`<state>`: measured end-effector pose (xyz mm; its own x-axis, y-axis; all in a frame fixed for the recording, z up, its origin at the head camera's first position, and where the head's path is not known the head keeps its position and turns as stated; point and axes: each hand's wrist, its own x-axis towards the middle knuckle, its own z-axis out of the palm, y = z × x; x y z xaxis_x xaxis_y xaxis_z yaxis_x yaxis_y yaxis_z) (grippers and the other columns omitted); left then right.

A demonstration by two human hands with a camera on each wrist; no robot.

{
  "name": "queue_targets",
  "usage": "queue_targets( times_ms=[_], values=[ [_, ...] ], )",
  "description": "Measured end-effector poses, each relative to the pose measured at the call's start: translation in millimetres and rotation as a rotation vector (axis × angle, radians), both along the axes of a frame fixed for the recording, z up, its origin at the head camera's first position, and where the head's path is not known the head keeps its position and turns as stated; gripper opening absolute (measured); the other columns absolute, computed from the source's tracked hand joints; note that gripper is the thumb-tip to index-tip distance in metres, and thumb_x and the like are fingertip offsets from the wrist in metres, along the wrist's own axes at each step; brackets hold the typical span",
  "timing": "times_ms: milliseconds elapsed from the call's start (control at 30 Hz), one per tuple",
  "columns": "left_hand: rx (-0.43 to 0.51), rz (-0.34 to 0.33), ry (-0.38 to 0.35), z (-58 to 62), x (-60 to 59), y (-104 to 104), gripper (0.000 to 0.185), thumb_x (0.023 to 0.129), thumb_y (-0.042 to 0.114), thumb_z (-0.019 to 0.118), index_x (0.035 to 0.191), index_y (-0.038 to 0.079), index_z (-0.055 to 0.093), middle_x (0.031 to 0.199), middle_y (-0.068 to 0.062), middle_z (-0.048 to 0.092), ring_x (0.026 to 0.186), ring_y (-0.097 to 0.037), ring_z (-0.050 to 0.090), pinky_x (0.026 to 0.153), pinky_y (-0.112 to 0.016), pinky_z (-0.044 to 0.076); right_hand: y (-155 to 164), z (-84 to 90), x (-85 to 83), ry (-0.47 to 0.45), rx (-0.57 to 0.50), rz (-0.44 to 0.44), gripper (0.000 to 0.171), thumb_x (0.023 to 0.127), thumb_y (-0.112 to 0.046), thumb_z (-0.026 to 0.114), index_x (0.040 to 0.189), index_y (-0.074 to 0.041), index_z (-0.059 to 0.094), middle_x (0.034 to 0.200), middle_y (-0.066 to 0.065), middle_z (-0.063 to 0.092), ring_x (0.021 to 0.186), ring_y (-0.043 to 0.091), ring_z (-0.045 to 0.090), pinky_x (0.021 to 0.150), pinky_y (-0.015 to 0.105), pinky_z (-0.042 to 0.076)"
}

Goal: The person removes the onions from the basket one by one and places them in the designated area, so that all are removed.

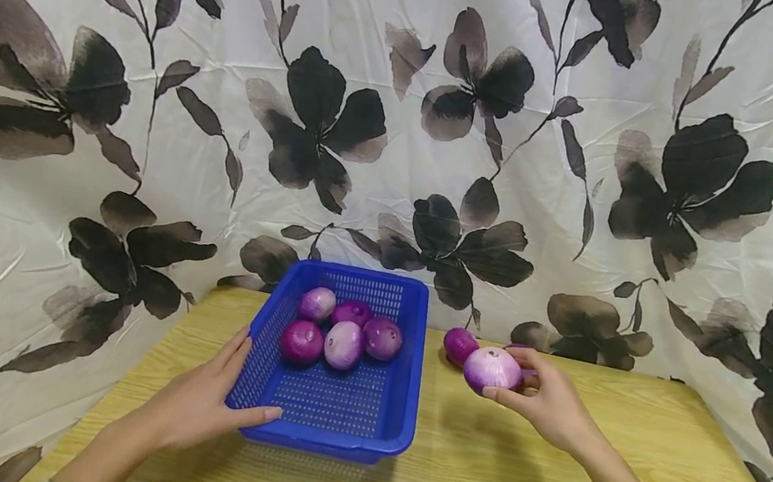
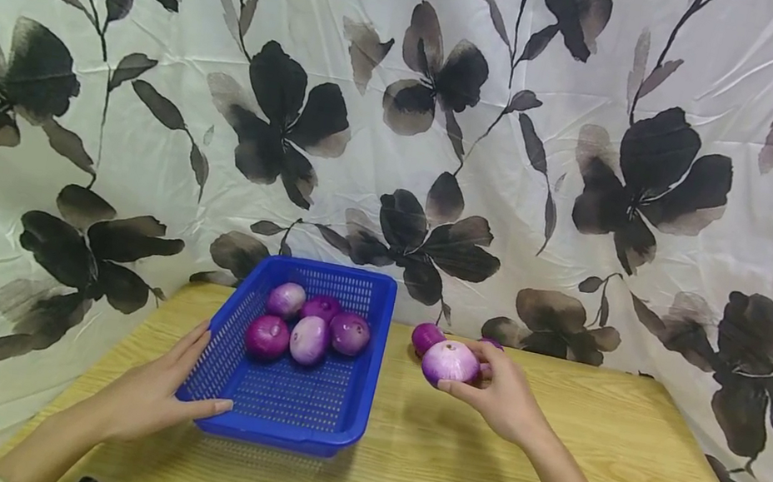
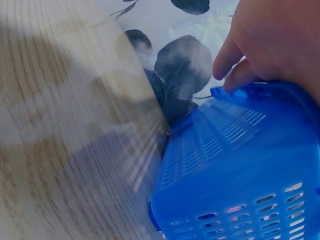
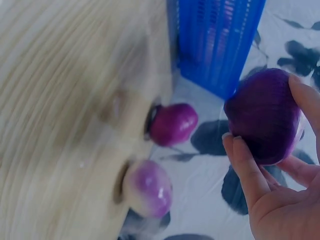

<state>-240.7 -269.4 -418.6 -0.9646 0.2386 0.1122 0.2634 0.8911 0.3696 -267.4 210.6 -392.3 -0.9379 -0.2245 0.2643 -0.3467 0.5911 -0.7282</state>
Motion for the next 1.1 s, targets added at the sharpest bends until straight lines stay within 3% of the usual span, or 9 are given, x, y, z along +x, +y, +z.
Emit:
queue_targets(
  times_ms=[400, 800, 1100],
  values=[
    [-0.01, 0.005, -0.013, 1.2, 0.6, -0.9, 0.127, 0.081, 0.085, 0.056, 0.163, -0.002, 0.013, 0.171, -0.02, 0.007, 0.146, -0.053, 0.032, 0.105, -0.072, 0.037, 36.9, -1.0, -0.6, 0.001, 0.032, -0.08, 0.065, 0.089, -0.03, 0.082, 0.137, 0.004, 0.054, 0.13, 0.027, 0.061, 0.106, 0.038, 0.07, 0.077, 0.031, 0.058],
    [-0.01, 0.005, -0.007, -1.2, 0.2, -1.0, 0.128, 0.08, 0.086, 0.056, 0.163, 0.0, 0.011, 0.171, -0.019, 0.007, 0.145, -0.053, 0.033, 0.105, -0.071, 0.038, 65.3, -8.7, -7.0, 0.011, 0.07, -0.129, 0.062, 0.091, -0.028, 0.08, 0.135, 0.007, 0.054, 0.128, 0.032, 0.061, 0.106, 0.043, 0.07, 0.08, 0.038, 0.059],
    [-0.012, 0.009, -0.022, 1.4, -1.2, 0.0, 0.128, 0.08, 0.087, 0.056, 0.163, 0.0, 0.01, 0.171, -0.019, 0.007, 0.145, -0.053, 0.033, 0.105, -0.072, 0.038, 82.3, -13.3, -16.3, -0.007, 0.115, -0.182, 0.067, 0.095, -0.035, 0.075, 0.138, 0.009, 0.051, 0.132, 0.037, 0.056, 0.112, 0.052, 0.064, 0.087, 0.056, 0.056]
  ],
)
